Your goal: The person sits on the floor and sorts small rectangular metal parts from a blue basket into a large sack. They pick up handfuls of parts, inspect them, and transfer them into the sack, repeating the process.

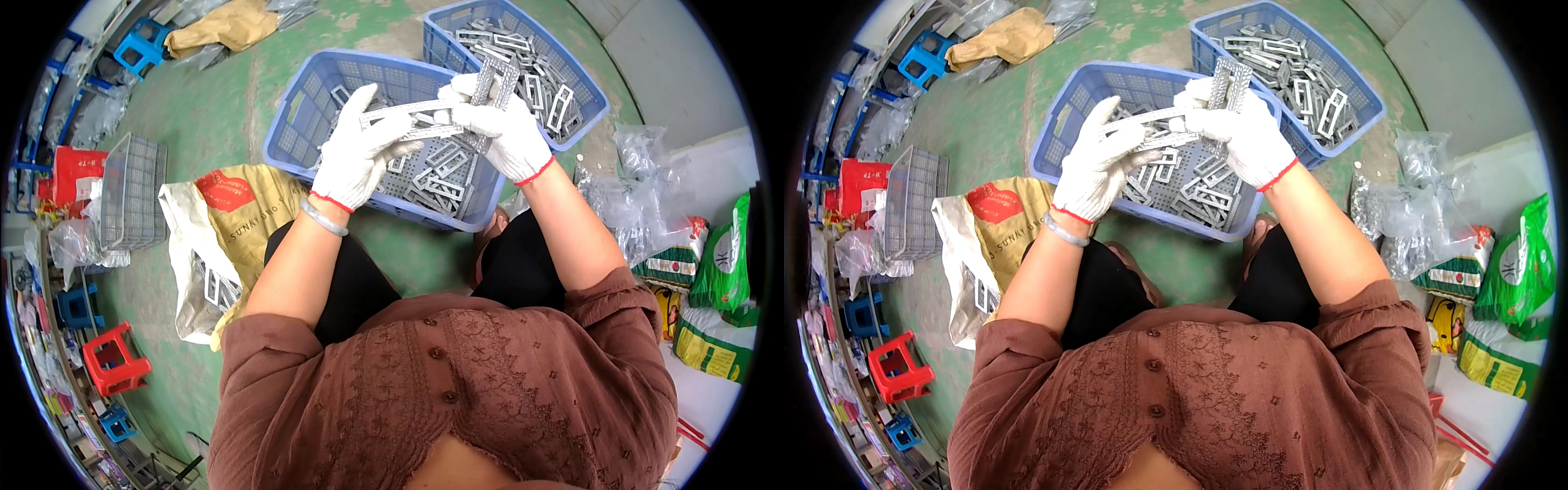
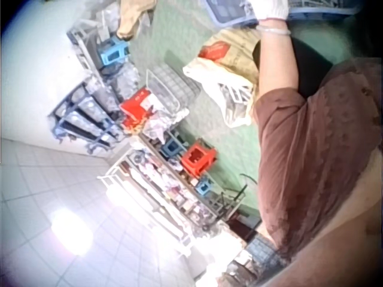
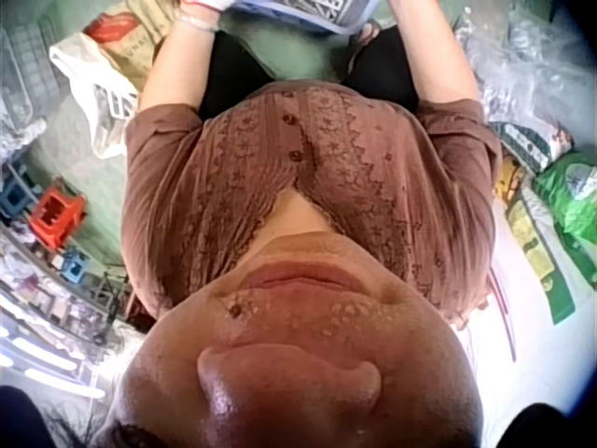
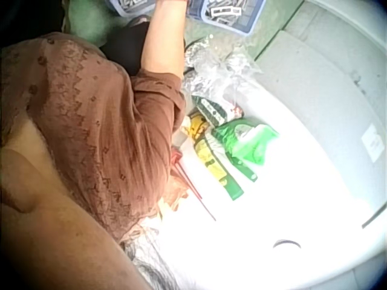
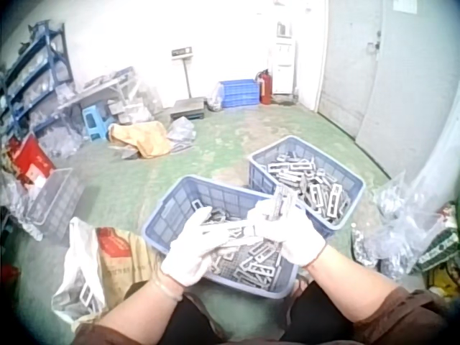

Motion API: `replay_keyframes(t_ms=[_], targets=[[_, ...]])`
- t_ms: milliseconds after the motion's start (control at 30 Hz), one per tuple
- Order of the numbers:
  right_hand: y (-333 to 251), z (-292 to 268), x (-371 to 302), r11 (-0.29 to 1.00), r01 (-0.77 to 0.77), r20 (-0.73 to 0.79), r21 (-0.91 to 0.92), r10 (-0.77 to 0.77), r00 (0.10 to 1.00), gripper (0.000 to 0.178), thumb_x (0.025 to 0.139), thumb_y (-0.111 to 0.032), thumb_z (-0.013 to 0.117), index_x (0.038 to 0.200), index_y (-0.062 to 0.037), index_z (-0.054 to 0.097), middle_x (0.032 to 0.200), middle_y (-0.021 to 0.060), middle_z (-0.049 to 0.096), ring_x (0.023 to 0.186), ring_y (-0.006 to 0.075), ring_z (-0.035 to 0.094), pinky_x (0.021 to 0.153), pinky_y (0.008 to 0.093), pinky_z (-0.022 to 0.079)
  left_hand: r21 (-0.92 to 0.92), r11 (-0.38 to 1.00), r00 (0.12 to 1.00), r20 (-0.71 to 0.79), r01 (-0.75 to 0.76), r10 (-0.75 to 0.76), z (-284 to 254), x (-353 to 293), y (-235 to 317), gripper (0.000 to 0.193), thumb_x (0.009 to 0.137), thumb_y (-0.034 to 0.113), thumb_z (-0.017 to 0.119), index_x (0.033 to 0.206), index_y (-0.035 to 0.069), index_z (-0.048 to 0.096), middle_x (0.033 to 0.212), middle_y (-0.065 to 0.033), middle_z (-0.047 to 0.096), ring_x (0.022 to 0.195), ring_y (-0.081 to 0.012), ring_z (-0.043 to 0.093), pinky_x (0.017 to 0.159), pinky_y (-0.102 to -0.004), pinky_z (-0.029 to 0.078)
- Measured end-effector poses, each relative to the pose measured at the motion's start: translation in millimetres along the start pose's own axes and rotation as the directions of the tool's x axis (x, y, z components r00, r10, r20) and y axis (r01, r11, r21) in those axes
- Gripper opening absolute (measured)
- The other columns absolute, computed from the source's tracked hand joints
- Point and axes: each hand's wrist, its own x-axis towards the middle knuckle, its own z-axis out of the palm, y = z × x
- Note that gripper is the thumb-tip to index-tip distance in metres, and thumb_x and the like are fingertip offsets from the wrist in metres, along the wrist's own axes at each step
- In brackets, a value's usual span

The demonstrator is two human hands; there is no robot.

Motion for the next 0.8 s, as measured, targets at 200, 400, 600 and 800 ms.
replay_keyframes(t_ms=[200, 400, 600, 800], targets=[[0, -5, -4, 0.990, 0.124, 0.095, -0.064, -0.118, 0.988, 0.043, 0.080, 0.004, 0.069, 0.122, 0.0006, 0.057, 0.122, 0.0165, 0.065, 0.113, 0.0262, 0.064, 0.097, 0.0380, 0.053, 0.054, 0.997, 0.993, 0.101, -0.059, 0.053, -2, 1, 4, 0.056, 0.083, -0.008, 0.066, 0.136, -0.003, 0.049, 0.114, -0.0151, 0.061, 0.101, -0.0236, 0.065, 0.088, -0.0371, 0.056], [-6, -5, -3, 0.993, -0.105, 0.105, -0.057, 0.110, 0.988, 0.038, 0.083, -0.004, 0.071, 0.120, 0.0004, 0.064, 0.115, 0.0110, 0.068, 0.098, 0.0184, 0.067, 0.085, 0.0309, 0.055, -0.177, 0.983, 0.998, 0.045, 0.044, -0.037, -14, 8, 9, 0.040, 0.082, -0.003, 0.060, 0.121, -0.005, 0.060, 0.113, -0.0197, 0.063, 0.103, -0.0313, 0.065, 0.094, -0.0458, 0.053], [-4, -1, 4, 0.944, -0.126, 0.184, 0.306, 0.072, 0.980, 0.036, 0.096, -0.021, 0.064, 0.124, 0.0006, 0.061, 0.119, 0.0127, 0.065, 0.105, 0.0229, 0.065, 0.091, 0.0390, 0.054, -0.344, 0.903, 0.960, -0.020, 0.256, -0.280, -26, 13, 12, 0.046, 0.083, 0.004, 0.053, 0.127, -0.006, 0.056, 0.108, -0.0256, 0.065, 0.111, -0.0456, 0.061, 0.100, -0.0639, 0.046], [-4, 0, 10, 0.895, -0.062, 0.159, 0.443, -0.011, 0.987, 0.052, 0.100, -0.045, 0.056, 0.132, -0.0042, 0.054, 0.128, 0.0148, 0.061, 0.120, 0.0273, 0.058, 0.105, 0.0424, 0.046, -0.104, 0.926, 0.912, 0.244, 0.362, -0.329, -8, 2, -2, 0.034, 0.099, 0.023, 0.057, 0.128, 0.005, 0.060, 0.102, -0.0110, 0.067, 0.095, -0.0217, 0.065, 0.074, -0.0374, 0.051]])
